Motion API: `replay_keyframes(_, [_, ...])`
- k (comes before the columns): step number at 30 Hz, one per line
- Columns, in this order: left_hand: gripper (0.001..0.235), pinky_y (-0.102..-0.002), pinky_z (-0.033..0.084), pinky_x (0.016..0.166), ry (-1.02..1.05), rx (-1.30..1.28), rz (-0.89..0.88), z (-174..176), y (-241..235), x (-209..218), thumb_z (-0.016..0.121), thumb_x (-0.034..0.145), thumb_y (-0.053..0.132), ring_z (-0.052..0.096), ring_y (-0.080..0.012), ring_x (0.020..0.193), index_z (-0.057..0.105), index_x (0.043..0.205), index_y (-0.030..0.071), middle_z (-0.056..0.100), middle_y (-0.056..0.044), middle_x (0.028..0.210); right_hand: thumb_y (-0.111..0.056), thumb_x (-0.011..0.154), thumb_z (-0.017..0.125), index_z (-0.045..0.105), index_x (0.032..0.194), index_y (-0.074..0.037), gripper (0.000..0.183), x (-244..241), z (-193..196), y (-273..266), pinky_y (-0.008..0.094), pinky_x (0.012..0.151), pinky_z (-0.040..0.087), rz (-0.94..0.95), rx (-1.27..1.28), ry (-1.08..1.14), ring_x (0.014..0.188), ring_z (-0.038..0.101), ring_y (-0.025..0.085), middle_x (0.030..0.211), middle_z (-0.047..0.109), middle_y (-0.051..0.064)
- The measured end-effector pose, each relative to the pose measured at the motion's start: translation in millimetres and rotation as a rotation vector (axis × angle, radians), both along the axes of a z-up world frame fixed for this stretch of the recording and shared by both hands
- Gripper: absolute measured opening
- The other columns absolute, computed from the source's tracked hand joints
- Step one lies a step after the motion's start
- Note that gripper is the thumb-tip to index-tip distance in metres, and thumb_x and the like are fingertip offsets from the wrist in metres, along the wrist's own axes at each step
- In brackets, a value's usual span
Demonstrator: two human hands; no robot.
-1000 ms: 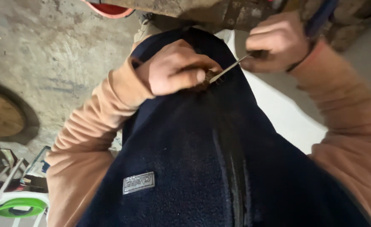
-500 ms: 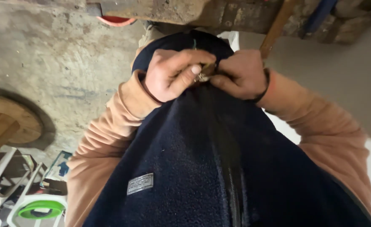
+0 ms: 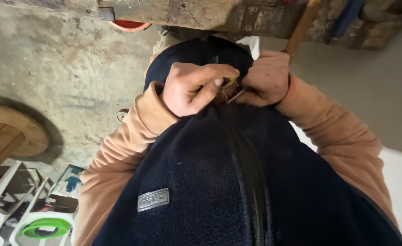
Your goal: Repairing and winding a copper wire motor coil by hand using tools in a workshop.
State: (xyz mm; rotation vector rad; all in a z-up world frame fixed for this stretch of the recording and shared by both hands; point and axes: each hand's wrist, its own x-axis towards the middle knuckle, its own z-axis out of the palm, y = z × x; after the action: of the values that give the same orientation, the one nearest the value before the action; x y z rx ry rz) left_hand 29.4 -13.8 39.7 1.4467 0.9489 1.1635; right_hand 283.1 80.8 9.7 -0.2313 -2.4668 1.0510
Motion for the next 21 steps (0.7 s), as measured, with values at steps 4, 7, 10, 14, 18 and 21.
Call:
replay_keyframes(4, [0.019,-0.034,0.062,0.081,0.052,0.059,0.053,5,-2,-3,0.058,0.109,0.005,0.077,-0.0273,0.089,0.066,0.125,0.003,0.076,-0.014,0.114,-0.041,0.081,0.085,0.062,0.072,-0.013,0.038,-3,8,-1,0.039,0.054,0.039,-0.015,0.030,-0.022,0.055,0.057,0.025,0.062,0.056,0.003])
replay_keyframes(7, [0.022,-0.035,0.061,0.078,0.123,0.024,0.095,9,3,-9,0.055,0.106,0.002,0.076,-0.0279,0.085,0.067,0.125,0.002,0.075,-0.014,0.105,-0.042,0.077,0.088,0.063,0.068,-0.013,0.039,-13,25,4,0.041,0.048,0.035,-0.077,0.075,-0.216,0.049,0.055,0.026,0.055,0.052,0.006])
replay_keyframes(10, [0.022,-0.036,0.060,0.074,0.246,-0.001,0.170,14,-3,-10,0.053,0.106,0.001,0.076,-0.0274,0.080,0.067,0.124,0.003,0.074,-0.012,0.093,-0.029,0.096,0.079,0.074,0.101,-0.013,0.018,-22,44,-2,0.039,0.066,0.046,-0.077,-0.115,-0.300,0.073,0.064,0.026,0.081,0.065,0.003])
replay_keyframes(14, [0.024,-0.033,0.060,0.078,0.203,-0.065,0.151,14,-2,-9,0.050,0.112,0.004,0.076,-0.0272,0.086,0.062,0.133,0.005,0.074,-0.012,0.098,-0.025,0.105,0.074,0.068,0.100,-0.007,0.020,-27,52,-6,0.037,0.069,0.049,-0.088,-0.229,-0.334,0.077,0.065,0.030,0.089,0.065,0.009])
replay_keyframes(18, [0.023,-0.031,0.060,0.080,0.144,-0.088,0.150,5,-4,-4,0.051,0.115,0.007,0.077,-0.0254,0.090,0.060,0.137,0.006,0.075,-0.012,0.104,-0.033,0.097,0.081,0.066,0.087,-0.007,0.031,-39,62,-5,0.042,0.064,0.047,-0.150,-0.197,-0.351,0.071,0.062,0.031,0.080,0.059,0.009])
replay_keyframes(21, [0.025,-0.027,0.061,0.079,-0.035,-0.177,0.129,-4,-4,-1,0.050,0.116,0.006,0.076,-0.0161,0.083,0.059,0.139,0.006,0.076,-0.009,0.103,-0.037,0.095,0.087,0.073,0.089,-0.009,0.032,-45,48,4,0.041,0.059,0.045,-0.069,-0.003,-0.068,0.064,0.060,0.028,0.076,0.059,0.006])
